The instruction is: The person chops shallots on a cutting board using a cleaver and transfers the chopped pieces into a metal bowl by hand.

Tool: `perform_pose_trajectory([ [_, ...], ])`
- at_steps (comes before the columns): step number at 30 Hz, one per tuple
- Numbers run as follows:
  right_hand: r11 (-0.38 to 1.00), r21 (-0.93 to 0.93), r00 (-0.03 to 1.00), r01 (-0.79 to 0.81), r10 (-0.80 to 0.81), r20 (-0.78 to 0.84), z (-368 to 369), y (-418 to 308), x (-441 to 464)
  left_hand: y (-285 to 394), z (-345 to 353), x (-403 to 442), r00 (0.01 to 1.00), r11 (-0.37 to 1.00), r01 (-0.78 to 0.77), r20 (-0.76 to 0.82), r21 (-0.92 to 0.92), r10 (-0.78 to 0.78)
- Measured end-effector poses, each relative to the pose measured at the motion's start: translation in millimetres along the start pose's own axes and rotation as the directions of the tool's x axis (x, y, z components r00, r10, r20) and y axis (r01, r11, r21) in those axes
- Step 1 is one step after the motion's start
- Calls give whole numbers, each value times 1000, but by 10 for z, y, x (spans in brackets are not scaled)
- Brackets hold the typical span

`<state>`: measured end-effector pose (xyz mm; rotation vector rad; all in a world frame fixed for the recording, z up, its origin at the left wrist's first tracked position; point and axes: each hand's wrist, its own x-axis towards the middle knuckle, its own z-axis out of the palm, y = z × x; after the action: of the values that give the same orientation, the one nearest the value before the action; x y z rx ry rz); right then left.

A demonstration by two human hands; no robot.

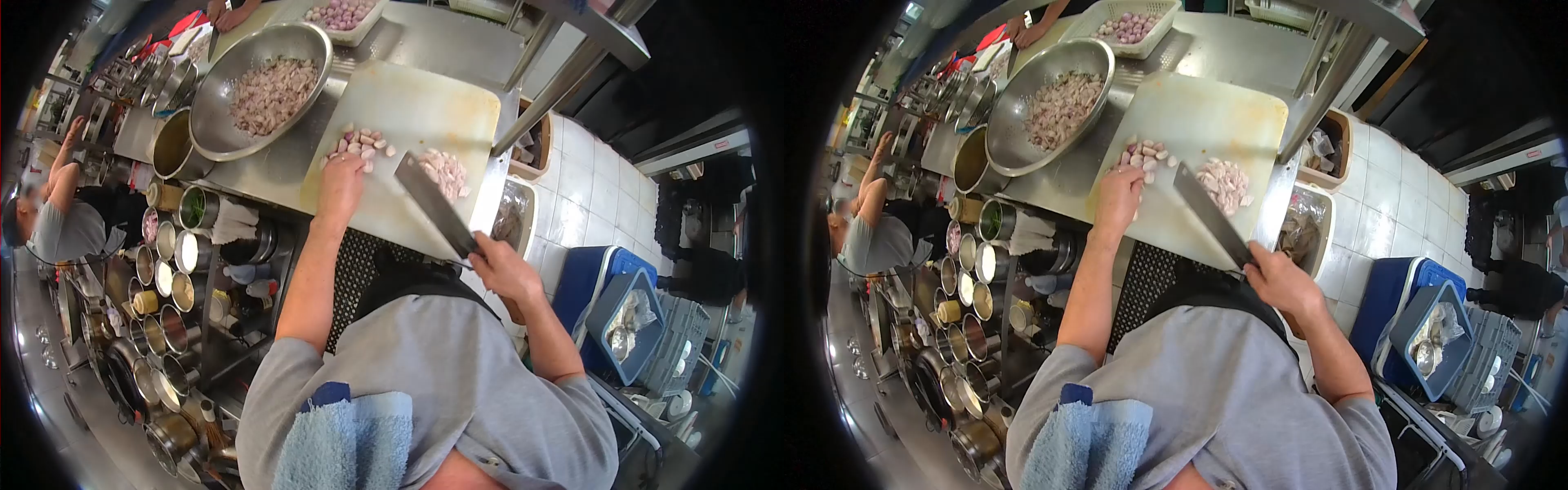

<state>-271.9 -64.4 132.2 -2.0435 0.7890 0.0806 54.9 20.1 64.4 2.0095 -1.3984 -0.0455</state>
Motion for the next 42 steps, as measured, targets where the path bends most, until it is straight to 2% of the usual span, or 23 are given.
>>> perform_pose_trajectory([
  [2, 999, -25, 996, 28, -26, 86, 27, 36, 53, -97, 52, 32, 997, 997, -36, 69, 68, 31],
  [5, 988, 69, 973, -140, 125, 194, -51, -34, 182, -103, 150, 42, 987, 970, -130, 119, 204, 107],
  [8, 986, 113, 992, -123, 120, 34, -81, 60, 257, -33, 192, 54, 977, 931, -189, 160, 314, 144],
  [10, 987, 92, 991, -133, 131, 30, -75, 190, 352, 22, 165, 82, 960, 905, -244, 217, 348, 176],
  [13, 992, 49, 993, -117, 117, -6, -63, 154, 364, 173, 211, 23, 960, 999, -19, 279, 48, 5],
  [14, 995, 36, 995, -92, 93, -22, -35, 151, 355, 219, 315, -45, 956, 973, 149, 279, -177, -95],
  [15, 998, 23, 997, -65, 66, -37, -9, 147, 353, 253, 467, -142, 934, 870, 305, 300, -387, -194],
  [16, 1000, -10, 997, -17, 16, -79, 31, 141, 344, 300, 528, -210, 897, 700, 435, 342, -567, -281],
  [18, 995, -77, 984, 69, -81, -158, 134, 116, 296, 360, 518, -319, 924, 803, 371, 267, -466, -272],
  [20, 992, -105, 987, 70, -84, -138, 158, 52, 241, 430, 420, -388, 961, 918, 251, 196, -307, -197],
  [23, 987, -141, 992, 76, -89, -92, 158, 29, 178, 401, 245, -397, 963, 947, 242, 170, -212, -208],
  [27, 977, -185, 988, 109, -127, -89, 185, 32, 188, 441, 228, -354, 959, 916, 187, 268, -354, -92],
  [30, 970, -219, 982, 105, -137, -133, 117, -78, 121, 404, 308, -318, 954, 951, 26, 293, -309, 70],
  [33, 972, -209, 981, 111, -141, -135, 56, -107, 128, 399, 336, -266, 948, 951, 40, 313, -307, 61],
  [36, 972, -206, 985, 112, -137, -107, 59, -62, 135, 384, 316, -239, 939, 915, 113, 343, -388, 29],
  [39, 971, -174, 983, 161, -174, -64, 133, 8, 150, 403, 301, -217, 929, 947, 93, 368, -308, 28],
  [42, 962, -235, 989, 140, -149, -20, 140, -48, 203, 353, 340, -166, 922, 961, -11, 370, -276, 116],
])
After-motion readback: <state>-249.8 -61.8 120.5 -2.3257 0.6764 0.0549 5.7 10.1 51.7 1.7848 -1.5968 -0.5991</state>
